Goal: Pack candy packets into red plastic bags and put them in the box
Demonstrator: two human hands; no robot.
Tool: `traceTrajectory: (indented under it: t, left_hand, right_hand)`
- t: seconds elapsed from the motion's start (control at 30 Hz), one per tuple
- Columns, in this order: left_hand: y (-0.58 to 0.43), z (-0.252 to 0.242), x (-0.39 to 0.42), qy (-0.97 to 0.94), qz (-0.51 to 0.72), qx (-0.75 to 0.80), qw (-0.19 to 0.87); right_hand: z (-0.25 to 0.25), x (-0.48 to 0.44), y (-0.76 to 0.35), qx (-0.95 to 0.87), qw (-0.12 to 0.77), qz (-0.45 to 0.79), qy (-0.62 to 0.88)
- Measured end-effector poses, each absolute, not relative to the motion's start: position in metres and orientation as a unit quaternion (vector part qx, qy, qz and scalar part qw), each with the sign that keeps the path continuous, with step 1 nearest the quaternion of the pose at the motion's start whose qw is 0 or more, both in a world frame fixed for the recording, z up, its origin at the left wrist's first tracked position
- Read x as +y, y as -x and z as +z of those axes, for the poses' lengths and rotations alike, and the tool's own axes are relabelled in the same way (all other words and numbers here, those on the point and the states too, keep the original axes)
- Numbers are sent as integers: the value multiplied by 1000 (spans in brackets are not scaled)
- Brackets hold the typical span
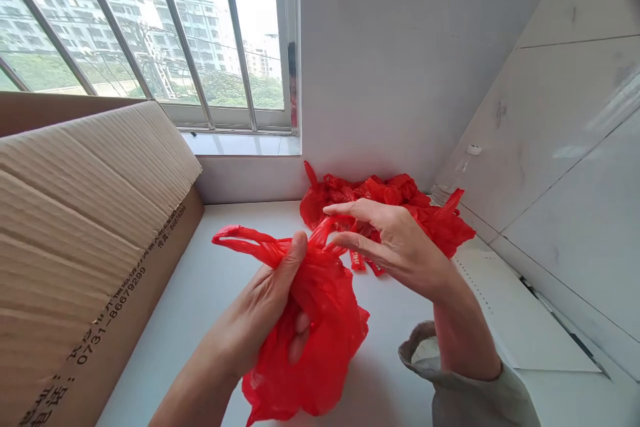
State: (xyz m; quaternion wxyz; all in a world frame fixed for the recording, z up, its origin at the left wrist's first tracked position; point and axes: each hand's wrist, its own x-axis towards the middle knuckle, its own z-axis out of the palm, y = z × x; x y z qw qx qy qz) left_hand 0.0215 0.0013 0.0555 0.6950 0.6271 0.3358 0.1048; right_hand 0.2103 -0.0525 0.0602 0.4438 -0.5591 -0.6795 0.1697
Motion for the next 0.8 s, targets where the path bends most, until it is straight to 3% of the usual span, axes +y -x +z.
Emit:
traceTrajectory:
  t: [0.17,0.23,0.43,0.5,0.67,0.8]
  left_hand:
    - [-20,47,10,-566,107,303,760]
    - [-20,46,11,-551,142,291,769]
    - [-19,46,13,-574,206,271,745]
    - [-18,46,15,-592,196,250,741]
    - [-19,48,13,-631,185,193,728]
    - [-17,53,8,-721,192,187,639]
  right_hand:
    - [63,-59,-201,-591,576,243,510]
    - [66,-66,-190,-630,547,273,479]
    - [72,-75,-194,-790,340,253,443]
    - [72,-74,-204,-796,342,277,415]
    - [65,-57,-213,-666,521,246,474]
    - [54,-36,-205,-721,409,385,406]
